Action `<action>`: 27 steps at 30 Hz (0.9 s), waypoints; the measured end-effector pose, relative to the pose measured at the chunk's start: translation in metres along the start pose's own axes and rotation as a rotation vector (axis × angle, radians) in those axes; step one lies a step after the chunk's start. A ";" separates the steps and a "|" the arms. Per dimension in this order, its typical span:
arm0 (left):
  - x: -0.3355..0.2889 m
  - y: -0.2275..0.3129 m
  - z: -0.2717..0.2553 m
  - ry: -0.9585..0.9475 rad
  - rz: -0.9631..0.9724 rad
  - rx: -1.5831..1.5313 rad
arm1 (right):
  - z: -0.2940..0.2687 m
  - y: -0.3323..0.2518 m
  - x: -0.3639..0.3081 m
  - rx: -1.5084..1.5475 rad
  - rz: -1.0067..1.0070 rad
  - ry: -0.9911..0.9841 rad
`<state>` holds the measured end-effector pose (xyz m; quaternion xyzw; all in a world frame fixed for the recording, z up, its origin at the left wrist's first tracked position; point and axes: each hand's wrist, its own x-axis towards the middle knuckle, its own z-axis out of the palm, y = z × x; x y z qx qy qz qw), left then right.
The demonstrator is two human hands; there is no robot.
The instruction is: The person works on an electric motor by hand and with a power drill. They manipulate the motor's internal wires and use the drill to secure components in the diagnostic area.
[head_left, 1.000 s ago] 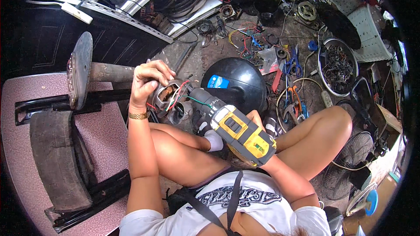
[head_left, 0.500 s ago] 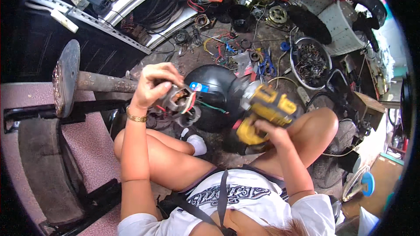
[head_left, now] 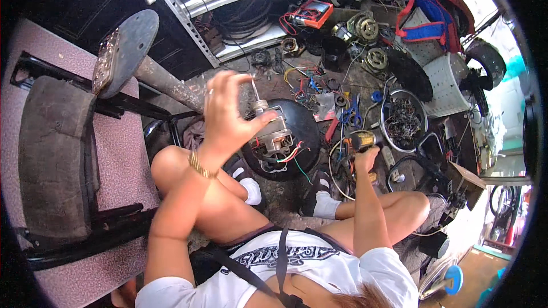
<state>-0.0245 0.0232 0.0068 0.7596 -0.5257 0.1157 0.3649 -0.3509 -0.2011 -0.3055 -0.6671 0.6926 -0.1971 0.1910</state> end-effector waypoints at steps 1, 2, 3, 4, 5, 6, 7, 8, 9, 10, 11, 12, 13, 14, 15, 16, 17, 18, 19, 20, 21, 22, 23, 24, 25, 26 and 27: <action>-0.023 -0.004 0.004 0.054 -0.158 -0.141 | 0.005 0.002 -0.003 -0.012 0.041 -0.010; -0.052 -0.012 0.013 0.040 -0.367 -0.395 | 0.014 0.004 -0.008 -0.006 0.049 -0.013; -0.074 -0.014 0.022 0.025 -0.576 -0.662 | 0.019 0.008 -0.011 -0.010 0.061 -0.010; -0.085 -0.003 0.024 -0.053 -0.742 -0.857 | 0.024 0.013 -0.011 -0.047 0.104 -0.018; -0.094 0.007 0.026 -0.133 -0.906 -1.055 | 0.027 0.018 -0.011 -0.086 0.145 -0.025; -0.092 0.018 0.021 -0.273 -1.119 -1.151 | 0.028 0.026 -0.006 -0.135 0.186 -0.020; -0.090 0.019 0.026 -0.288 -1.115 -1.220 | 0.030 0.032 0.000 -0.181 0.202 -0.027; -0.086 0.018 0.026 -0.293 -1.113 -1.270 | 0.033 0.025 -0.002 -0.216 0.214 -0.051; -0.082 0.016 0.026 -0.302 -1.109 -1.320 | 0.033 0.019 -0.003 -0.252 0.227 -0.072; -0.080 0.012 0.025 -0.276 -1.116 -1.276 | 0.036 0.008 0.004 -0.274 0.338 -0.125; -0.076 0.010 0.020 -0.288 -1.133 -1.260 | 0.032 -0.016 0.001 -0.224 0.280 -0.069; -0.076 0.000 0.020 -0.311 -1.083 -1.251 | 0.021 -0.045 0.003 -0.171 0.223 0.002; -0.075 -0.010 0.022 -0.347 -1.025 -1.250 | 0.008 -0.069 0.015 -0.213 0.030 0.035; -0.060 -0.006 0.032 -0.468 -0.929 -1.321 | 0.000 -0.048 0.064 0.048 -0.399 0.186; -0.054 -0.017 0.027 -0.581 -0.880 -1.302 | -0.001 -0.088 0.084 0.445 -0.469 -0.119; -0.052 -0.039 0.011 -0.703 -0.887 -1.217 | -0.007 -0.159 0.047 0.812 -0.636 -0.395; -0.048 -0.055 -0.002 -0.832 -0.879 -1.146 | -0.029 -0.212 0.020 0.847 -0.628 -0.669; -0.044 -0.065 -0.010 -0.866 -0.797 -1.078 | -0.057 -0.252 -0.004 0.883 -0.647 -0.856; -0.037 -0.070 -0.009 -0.903 -0.698 -1.024 | -0.080 -0.275 -0.015 0.902 -0.666 -1.027; -0.027 -0.069 -0.013 -0.978 -0.684 -0.998 | -0.092 -0.287 -0.017 0.828 -0.714 -1.098; -0.017 -0.064 -0.015 -0.996 -0.729 -1.037 | -0.100 -0.295 -0.018 0.749 -0.761 -1.169; -0.017 -0.073 -0.007 -1.001 -0.710 -1.029 | -0.105 -0.299 -0.016 0.667 -0.806 -1.241; -0.018 -0.078 0.000 -1.004 -0.699 -1.024 | -0.104 -0.298 -0.014 0.678 -0.822 -1.239; -0.018 -0.083 0.004 -0.991 -0.693 -1.028 | -0.102 -0.296 -0.011 0.690 -0.839 -1.239; -0.019 -0.089 0.007 -0.976 -0.688 -1.030 | -0.100 -0.295 -0.010 0.702 -0.857 -1.242; -0.022 -0.093 0.009 -0.963 -0.693 -1.029 | -0.110 -0.299 -0.017 0.691 -0.730 -1.237; -0.025 -0.100 0.014 -0.963 -0.677 -1.012 | -0.108 -0.299 -0.018 0.687 -0.741 -1.255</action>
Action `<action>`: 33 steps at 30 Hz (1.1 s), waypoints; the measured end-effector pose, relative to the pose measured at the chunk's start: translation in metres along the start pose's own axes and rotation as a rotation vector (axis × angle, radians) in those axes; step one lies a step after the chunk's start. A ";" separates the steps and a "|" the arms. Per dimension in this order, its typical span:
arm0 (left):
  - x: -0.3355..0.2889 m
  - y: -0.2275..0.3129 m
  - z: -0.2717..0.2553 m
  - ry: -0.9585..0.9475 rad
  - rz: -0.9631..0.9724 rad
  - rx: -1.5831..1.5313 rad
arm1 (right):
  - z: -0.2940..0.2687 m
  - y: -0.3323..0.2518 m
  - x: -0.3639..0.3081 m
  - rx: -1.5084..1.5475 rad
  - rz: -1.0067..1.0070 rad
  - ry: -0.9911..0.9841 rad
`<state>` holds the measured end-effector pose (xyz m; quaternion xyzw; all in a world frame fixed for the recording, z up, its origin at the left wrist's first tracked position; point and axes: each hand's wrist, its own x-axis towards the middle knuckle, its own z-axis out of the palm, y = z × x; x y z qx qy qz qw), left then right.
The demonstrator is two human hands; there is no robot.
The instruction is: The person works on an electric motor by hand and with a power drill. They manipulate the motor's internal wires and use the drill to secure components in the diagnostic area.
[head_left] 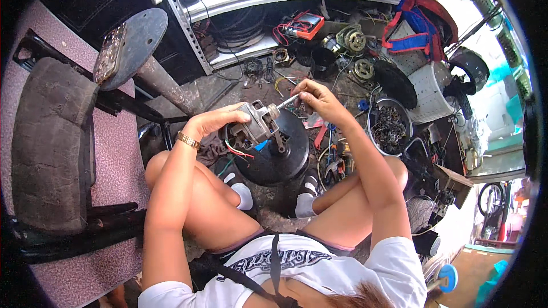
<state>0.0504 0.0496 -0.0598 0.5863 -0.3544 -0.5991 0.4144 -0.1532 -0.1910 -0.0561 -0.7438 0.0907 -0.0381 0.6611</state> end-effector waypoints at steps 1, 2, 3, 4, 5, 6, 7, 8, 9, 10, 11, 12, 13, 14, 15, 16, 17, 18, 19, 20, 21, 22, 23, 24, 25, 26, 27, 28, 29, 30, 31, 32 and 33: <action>0.005 -0.009 -0.005 0.004 0.007 0.021 | 0.000 0.002 0.002 0.000 -0.003 -0.021; 0.008 -0.009 -0.005 0.000 0.016 0.048 | -0.001 0.002 0.002 -0.002 -0.009 -0.034; 0.008 -0.011 -0.004 0.032 0.023 0.057 | 0.001 0.006 0.004 -0.066 -0.158 -0.004; 0.009 -0.011 -0.003 0.032 0.012 0.058 | 0.002 0.011 0.004 -0.092 -0.173 0.017; 0.008 -0.011 -0.003 0.036 0.001 0.059 | 0.003 0.015 0.006 -0.117 -0.190 0.034; 0.007 -0.011 -0.004 0.040 -0.010 0.061 | 0.004 0.017 0.007 -0.141 -0.208 0.052; 0.006 -0.011 -0.005 0.050 -0.012 0.067 | 0.005 0.019 0.008 -0.156 -0.193 0.061; 0.005 -0.010 -0.006 0.060 -0.015 0.072 | 0.005 0.020 0.007 -0.170 -0.176 0.070; 0.004 -0.009 -0.006 0.068 -0.018 0.077 | 0.006 0.021 0.006 -0.185 -0.160 0.080; 0.003 -0.007 -0.006 0.064 -0.009 0.064 | 0.006 0.020 0.007 -0.189 -0.141 0.085; 0.004 -0.004 -0.005 0.056 -0.003 0.053 | 0.006 0.021 0.007 -0.192 -0.120 0.095; 0.004 -0.002 -0.004 0.046 0.004 0.042 | 0.005 0.021 0.007 -0.195 -0.099 0.105; 0.006 -0.006 -0.004 0.092 -0.009 0.048 | 0.005 0.022 0.008 -0.238 -0.151 0.124; 0.006 -0.007 -0.004 0.101 -0.013 0.054 | 0.007 0.021 0.007 -0.214 -0.148 0.121; 0.006 -0.007 -0.004 0.109 -0.017 0.061 | 0.009 0.018 0.006 -0.189 -0.144 0.120; 0.006 -0.005 -0.004 0.116 -0.021 0.068 | 0.010 0.015 0.005 -0.165 -0.140 0.120; 0.006 -0.005 -0.004 0.081 -0.023 0.063 | 0.010 0.017 0.003 -0.117 -0.162 0.111; 0.007 -0.007 -0.007 0.071 -0.003 0.038 | 0.010 0.015 0.001 -0.099 -0.158 0.104; 0.005 -0.007 -0.010 0.089 -0.011 0.004 | 0.009 0.018 0.002 -0.143 -0.168 0.114; 0.005 -0.006 -0.008 0.102 -0.019 -0.037 | 0.007 0.022 0.001 -0.191 -0.169 0.124; -0.001 0.017 0.004 0.060 0.013 -0.002 | 0.007 0.022 0.000 -0.236 -0.188 0.118; 0.004 0.007 0.002 0.070 0.008 -0.082 | 0.007 0.022 -0.002 -0.237 -0.215 0.105; 0.002 0.011 0.006 0.085 0.029 -0.066 | 0.005 0.018 -0.002 -0.253 -0.204 0.099; 0.001 0.015 0.011 0.100 0.050 -0.051 | 0.004 0.016 -0.003 -0.269 -0.193 0.092; 0.003 0.011 0.012 0.082 0.059 -0.056 | 0.002 0.017 -0.005 -0.288 -0.168 0.089; 0.004 0.009 0.010 0.072 0.073 -0.055 | 0.002 0.015 -0.005 -0.312 -0.167 0.090; 0.004 0.007 0.008 0.063 0.086 -0.055 | 0.003 0.013 -0.005 -0.336 -0.167 0.090; 0.004 0.004 0.005 0.065 0.087 -0.052 | 0.004 0.012 -0.004 -0.359 -0.167 0.088; 0.005 0.007 0.004 0.061 0.092 -0.047 | 0.004 0.011 -0.003 -0.368 -0.151 0.097; 0.005 0.009 0.005 0.059 0.096 -0.041 | 0.005 0.012 -0.003 -0.344 -0.166 0.107; 0.005 0.010 0.008 0.062 0.093 -0.041 | 0.006 0.015 -0.003 -0.319 -0.181 0.116; 0.005 0.012 0.008 0.040 0.109 -0.024 | 0.008 0.014 -0.002 -0.294 -0.202 0.122; 0.005 0.013 0.006 0.018 0.124 -0.007 | 0.009 0.013 -0.003 -0.289 -0.189 0.128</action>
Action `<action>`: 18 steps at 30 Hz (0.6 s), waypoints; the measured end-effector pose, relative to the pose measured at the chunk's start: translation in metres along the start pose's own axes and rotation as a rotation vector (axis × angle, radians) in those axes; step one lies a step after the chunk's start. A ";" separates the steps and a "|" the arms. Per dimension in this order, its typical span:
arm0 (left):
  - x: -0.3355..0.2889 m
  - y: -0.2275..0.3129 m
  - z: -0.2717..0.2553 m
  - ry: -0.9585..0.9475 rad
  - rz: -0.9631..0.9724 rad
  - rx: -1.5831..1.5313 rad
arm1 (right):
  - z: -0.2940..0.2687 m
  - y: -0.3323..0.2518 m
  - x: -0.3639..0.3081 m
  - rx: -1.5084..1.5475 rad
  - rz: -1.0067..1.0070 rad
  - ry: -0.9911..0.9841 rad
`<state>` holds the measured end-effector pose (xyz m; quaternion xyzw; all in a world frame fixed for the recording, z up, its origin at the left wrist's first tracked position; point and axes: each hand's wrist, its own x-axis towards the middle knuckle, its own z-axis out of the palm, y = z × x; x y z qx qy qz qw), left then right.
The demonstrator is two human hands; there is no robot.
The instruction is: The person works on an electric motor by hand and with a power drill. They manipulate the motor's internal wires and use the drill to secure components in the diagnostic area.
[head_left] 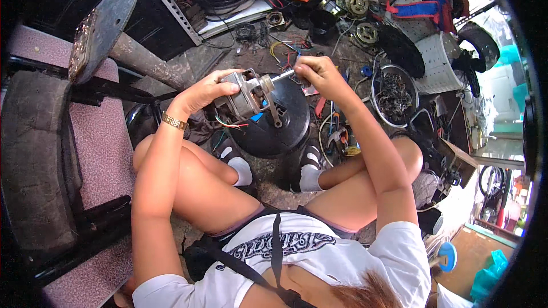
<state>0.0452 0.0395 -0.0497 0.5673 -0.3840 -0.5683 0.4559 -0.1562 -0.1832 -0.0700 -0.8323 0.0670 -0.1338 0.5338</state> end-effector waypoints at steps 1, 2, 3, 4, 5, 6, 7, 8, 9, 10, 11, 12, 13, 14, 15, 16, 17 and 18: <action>0.000 0.001 -0.001 -0.022 0.015 0.015 | -0.001 -0.003 -0.003 0.004 0.014 0.004; 0.000 0.000 -0.002 -0.030 0.028 0.012 | -0.001 -0.005 -0.006 0.011 0.034 0.010; 0.000 0.000 -0.003 -0.035 0.035 0.031 | -0.003 -0.005 -0.006 -0.011 0.037 -0.006; -0.001 -0.001 -0.004 -0.040 0.042 0.050 | -0.005 -0.004 -0.007 -0.034 0.040 -0.022; 0.001 -0.001 -0.004 -0.048 0.057 0.067 | -0.008 -0.004 -0.007 -0.065 0.043 -0.037; 0.002 -0.004 -0.002 -0.030 0.062 0.076 | -0.007 -0.003 -0.007 -0.063 0.053 -0.028; 0.003 -0.004 -0.003 -0.032 0.059 0.067 | -0.006 -0.004 -0.007 -0.079 0.034 -0.022; 0.002 -0.002 -0.003 -0.034 0.055 0.058 | -0.004 -0.005 -0.005 -0.093 0.014 -0.016; 0.003 0.000 -0.002 -0.037 0.050 0.049 | -0.002 -0.006 -0.004 -0.107 -0.005 -0.009; 0.004 -0.002 -0.001 -0.045 0.053 0.026 | 0.001 -0.004 -0.006 -0.102 -0.022 0.012; 0.004 -0.004 -0.001 -0.052 0.052 0.006 | 0.001 -0.006 -0.007 -0.107 -0.010 0.003; 0.005 -0.005 -0.001 -0.060 0.051 -0.014 | -0.001 -0.010 -0.008 -0.113 0.002 -0.005; 0.005 -0.004 -0.001 -0.056 0.054 -0.008 | -0.003 -0.012 -0.008 -0.118 0.015 -0.012; 0.007 -0.004 -0.001 -0.058 0.057 -0.005 | -0.005 -0.013 -0.010 -0.124 0.006 -0.019; 0.008 -0.003 0.000 -0.061 0.059 -0.002 | -0.009 -0.012 -0.011 -0.131 -0.003 -0.026; 0.008 -0.002 0.000 -0.068 0.050 -0.002 | -0.012 -0.011 -0.011 -0.136 -0.012 -0.031; 0.008 -0.003 0.001 -0.081 0.044 -0.014 | -0.013 -0.007 -0.014 -0.087 0.009 -0.038; 0.008 -0.002 0.002 -0.092 0.037 -0.025 | -0.010 0.000 -0.015 -0.037 0.029 -0.045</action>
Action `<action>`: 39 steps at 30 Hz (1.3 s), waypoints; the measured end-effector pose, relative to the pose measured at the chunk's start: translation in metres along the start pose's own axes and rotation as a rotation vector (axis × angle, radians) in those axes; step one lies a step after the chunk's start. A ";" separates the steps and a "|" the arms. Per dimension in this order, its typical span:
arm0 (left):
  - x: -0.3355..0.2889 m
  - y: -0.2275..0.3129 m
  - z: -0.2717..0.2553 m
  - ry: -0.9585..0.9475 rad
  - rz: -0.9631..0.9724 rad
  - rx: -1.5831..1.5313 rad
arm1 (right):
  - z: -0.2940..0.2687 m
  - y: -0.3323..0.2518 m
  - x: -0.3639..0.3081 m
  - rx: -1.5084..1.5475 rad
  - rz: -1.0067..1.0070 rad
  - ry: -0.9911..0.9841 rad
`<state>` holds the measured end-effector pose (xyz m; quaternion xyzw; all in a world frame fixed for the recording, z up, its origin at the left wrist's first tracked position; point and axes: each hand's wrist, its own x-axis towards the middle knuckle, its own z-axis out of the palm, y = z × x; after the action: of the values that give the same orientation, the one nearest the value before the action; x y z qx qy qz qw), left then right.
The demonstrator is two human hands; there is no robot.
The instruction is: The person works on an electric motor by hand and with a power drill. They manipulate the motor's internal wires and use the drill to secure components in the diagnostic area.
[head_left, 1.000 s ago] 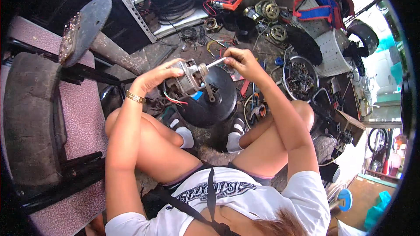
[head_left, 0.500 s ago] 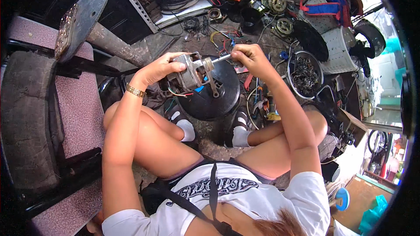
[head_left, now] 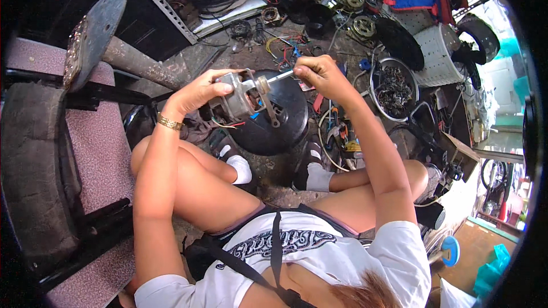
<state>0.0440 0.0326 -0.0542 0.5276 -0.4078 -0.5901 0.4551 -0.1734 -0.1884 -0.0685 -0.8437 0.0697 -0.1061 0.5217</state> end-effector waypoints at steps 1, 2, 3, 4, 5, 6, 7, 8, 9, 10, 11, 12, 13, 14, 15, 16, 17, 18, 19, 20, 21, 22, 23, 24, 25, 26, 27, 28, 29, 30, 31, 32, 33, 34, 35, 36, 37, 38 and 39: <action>-0.002 0.003 -0.003 0.030 -0.046 0.029 | 0.004 0.009 0.000 0.053 0.018 -0.008; -0.007 0.004 -0.002 0.033 -0.048 0.021 | 0.013 0.020 0.001 0.235 -0.050 0.019; -0.012 0.006 -0.004 0.040 -0.048 0.023 | 0.023 0.041 -0.007 0.396 0.135 0.107; -0.017 0.005 -0.009 0.048 -0.040 0.034 | 0.030 0.074 -0.021 0.549 0.316 0.195; -0.015 0.010 -0.005 0.089 -0.038 0.103 | 0.032 0.112 -0.036 0.692 0.499 0.287; -0.014 0.016 0.001 0.131 -0.036 0.169 | 0.041 0.151 -0.065 0.136 0.559 0.307; -0.012 0.020 0.005 0.179 -0.035 0.235 | 0.053 0.192 -0.104 -0.421 0.590 0.312; -0.007 0.021 0.003 0.151 0.022 0.294 | 0.056 0.234 -0.153 -0.605 0.715 0.123; -0.024 0.026 0.000 0.254 0.006 0.364 | 0.086 0.229 -0.163 -0.552 0.829 0.198; 0.005 0.026 0.017 0.232 0.081 0.366 | 0.068 0.290 -0.254 -0.970 0.888 0.174; -0.017 0.032 0.020 0.343 0.047 0.455 | 0.106 0.276 -0.230 -0.948 0.936 0.238; -0.036 0.039 0.028 0.428 0.070 0.637 | 0.127 0.256 -0.212 -0.946 1.000 0.308; -0.044 0.036 0.039 0.519 0.147 0.827 | 0.132 0.248 -0.207 -0.949 1.001 0.289; -0.046 0.038 0.054 0.586 0.101 0.931 | 0.133 0.242 -0.202 -0.958 1.007 0.273; -0.043 0.039 0.064 0.651 0.064 1.026 | 0.129 0.243 -0.204 -0.977 1.017 0.263; -0.040 0.040 0.066 0.642 0.003 0.994 | 0.130 0.242 -0.209 -1.033 0.953 0.324; -0.037 0.040 0.066 0.634 -0.053 0.961 | 0.126 0.244 -0.215 -0.976 0.984 0.360; -0.034 0.041 0.065 0.628 -0.109 0.930 | 0.121 0.246 -0.221 -0.915 1.012 0.397; -0.030 0.041 0.059 0.584 -0.040 0.913 | 0.116 0.249 -0.224 -0.854 1.038 0.433; -0.032 0.040 0.051 0.543 0.011 0.907 | 0.121 0.242 -0.220 -0.833 1.092 0.464; -0.032 0.042 0.043 0.496 0.062 0.904 | 0.125 0.236 -0.216 -0.808 1.150 0.499; -0.032 0.045 0.040 0.458 0.111 0.870 | 0.125 0.231 -0.212 -0.777 1.183 0.519; -0.028 0.043 0.036 0.439 0.129 0.864 | 0.123 0.228 -0.212 -0.753 1.149 0.574; -0.027 0.039 0.031 0.422 0.134 0.863 | 0.125 0.217 -0.205 -0.688 1.128 0.590; -0.028 0.040 0.028 0.404 0.139 0.863 | 0.122 0.206 -0.199 -0.623 1.107 0.607; -0.028 0.042 0.027 0.377 0.057 0.845 | 0.114 0.188 -0.191 -0.651 1.062 0.515; -0.026 0.041 0.027 0.367 0.070 0.840 | 0.107 0.180 -0.190 -0.645 1.065 0.507; -0.025 0.040 0.027 0.357 0.083 0.836 | 0.102 0.175 -0.190 -0.638 1.067 0.499; -0.021 0.039 0.026 0.345 0.103 0.828 | 0.093 0.167 -0.189 -0.638 1.070 0.496; -0.022 0.041 0.027 0.342 0.100 0.827 | 0.086 0.144 -0.178 -0.650 1.067 0.453; -0.022 0.044 0.027 0.340 0.096 0.827 | 0.079 0.140 -0.172 -0.455 0.919 0.541; -0.020 0.046 0.028 0.331 0.101 0.824 | 0.071 0.138 -0.169 -0.267 0.770 0.629; -0.019 0.044 0.027 0.334 0.123 0.827 | 0.062 0.130 -0.161 -0.076 0.618 0.705; -0.018 0.041 0.026 0.339 0.145 0.830 | 0.055 0.124 -0.147 0.245 0.489 0.751; -0.018 0.039 0.025 0.341 0.165 0.832 | 0.047 0.113 -0.131 0.352 0.488 0.749; -0.019 0.039 0.024 0.340 0.146 0.845 | 0.041 0.101 -0.115 0.461 0.491 0.746; -0.022 0.039 0.024 0.339 0.125 0.857 | 0.044 0.080 -0.091 0.580 0.475 0.794; -0.020 0.040 0.025 0.339 0.117 0.868 | 0.040 0.073 -0.074 0.567 0.426 0.704; -0.017 0.041 0.027 0.343 0.134 0.858 | 0.048 0.075 -0.057 0.492 0.307 0.738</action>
<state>0.0224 0.0382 -0.0075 0.7306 -0.5670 -0.2415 0.2940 -0.2168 -0.1674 -0.1621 -0.5807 0.3474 -0.3341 0.6561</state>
